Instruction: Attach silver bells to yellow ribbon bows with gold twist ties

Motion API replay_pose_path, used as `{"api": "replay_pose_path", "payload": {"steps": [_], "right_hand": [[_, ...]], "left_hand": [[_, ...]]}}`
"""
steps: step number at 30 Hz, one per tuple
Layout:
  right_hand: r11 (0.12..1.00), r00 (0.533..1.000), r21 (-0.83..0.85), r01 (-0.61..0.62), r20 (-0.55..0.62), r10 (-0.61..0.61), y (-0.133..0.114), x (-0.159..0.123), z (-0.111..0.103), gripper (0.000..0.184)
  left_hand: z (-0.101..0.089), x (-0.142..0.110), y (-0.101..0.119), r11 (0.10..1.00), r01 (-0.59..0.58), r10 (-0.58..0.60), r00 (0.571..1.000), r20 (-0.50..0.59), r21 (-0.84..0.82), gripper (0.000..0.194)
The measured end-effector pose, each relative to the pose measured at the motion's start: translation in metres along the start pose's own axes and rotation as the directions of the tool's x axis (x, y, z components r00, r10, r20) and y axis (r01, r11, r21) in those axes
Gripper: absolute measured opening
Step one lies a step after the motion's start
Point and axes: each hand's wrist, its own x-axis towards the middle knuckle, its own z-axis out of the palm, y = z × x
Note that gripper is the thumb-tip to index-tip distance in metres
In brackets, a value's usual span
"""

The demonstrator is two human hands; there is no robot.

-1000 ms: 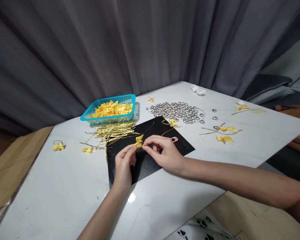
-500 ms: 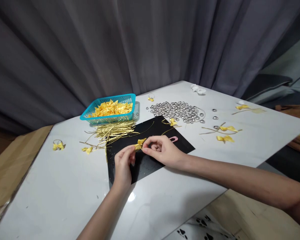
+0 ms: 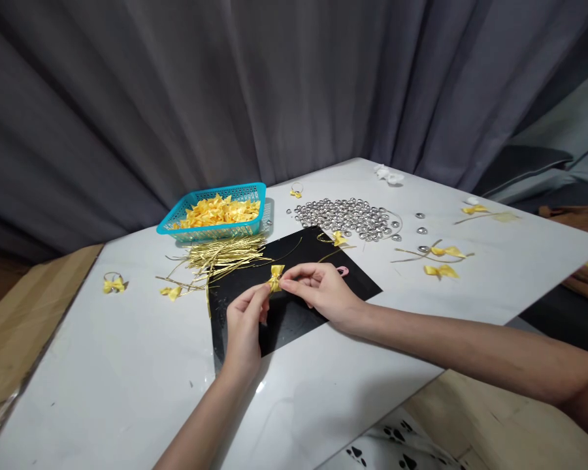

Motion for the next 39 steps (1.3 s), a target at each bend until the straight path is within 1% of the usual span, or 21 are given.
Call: {"api": "replay_pose_path", "payload": {"steps": [3, 6, 10, 13, 16, 20, 25, 27, 30, 33, 39], "right_hand": [[1.0, 0.998, 0.012, -0.017, -0.053, 0.018, 0.001, -0.002, 0.002, 0.017], [0.998, 0.993, 0.035, -0.049, -0.103, 0.052, 0.002, -0.003, 0.003, 0.019], [0.994, 0.989, 0.066, -0.081, -0.115, 0.089, 0.003, -0.005, 0.005, 0.021], [0.995, 0.992, 0.077, -0.065, -0.107, 0.074, 0.003, -0.006, 0.006, 0.022], [1.0, 0.998, 0.024, -0.002, -0.066, 0.003, 0.005, -0.006, 0.007, 0.017], [0.997, 0.995, -0.004, 0.078, -0.055, -0.079, 0.008, -0.006, 0.008, 0.012], [0.987, 0.988, -0.058, 0.148, -0.04, -0.15, 0.006, -0.004, 0.006, 0.011], [0.983, 0.987, -0.106, 0.148, -0.04, -0.153, 0.004, -0.004, 0.005, 0.011], [0.975, 0.99, -0.175, 0.135, -0.025, -0.142, 0.003, -0.002, 0.004, 0.011], [0.957, 0.988, -0.249, 0.149, -0.001, -0.154, 0.001, -0.001, 0.003, 0.012], [0.923, 0.985, -0.345, 0.173, 0.056, -0.164, -0.003, -0.001, 0.001, 0.012]], "left_hand": [[0.001, -0.002, -0.001, 1.0, -0.014, 0.014, 1.0, -0.01, 0.022, 0.025], [0.001, -0.001, -0.003, 1.0, -0.01, 0.01, 0.999, -0.04, -0.003, 0.024], [0.001, 0.001, -0.002, 1.0, 0.005, -0.007, 0.998, -0.056, -0.025, 0.024], [0.001, 0.001, -0.002, 1.0, 0.017, -0.017, 0.999, -0.05, -0.012, 0.026], [0.001, 0.0, -0.002, 1.0, 0.005, -0.006, 0.999, -0.039, -0.028, 0.022], [0.001, -0.001, -0.002, 0.999, -0.009, 0.009, 1.0, -0.011, -0.035, 0.035], [0.001, 0.0, -0.003, 1.0, -0.007, 0.006, 1.0, -0.023, -0.019, 0.03], [0.001, 0.0, -0.004, 1.0, -0.017, 0.016, 1.0, -0.025, -0.016, 0.029], [0.001, -0.001, -0.005, 0.999, -0.048, 0.048, 0.999, -0.001, -0.008, 0.027], [0.0, -0.001, -0.004, 0.996, -0.086, 0.086, 0.996, 0.018, 0.033, 0.023], [0.002, 0.0, -0.005, 0.988, -0.107, 0.108, 0.994, -0.003, 0.108, 0.02]]}}
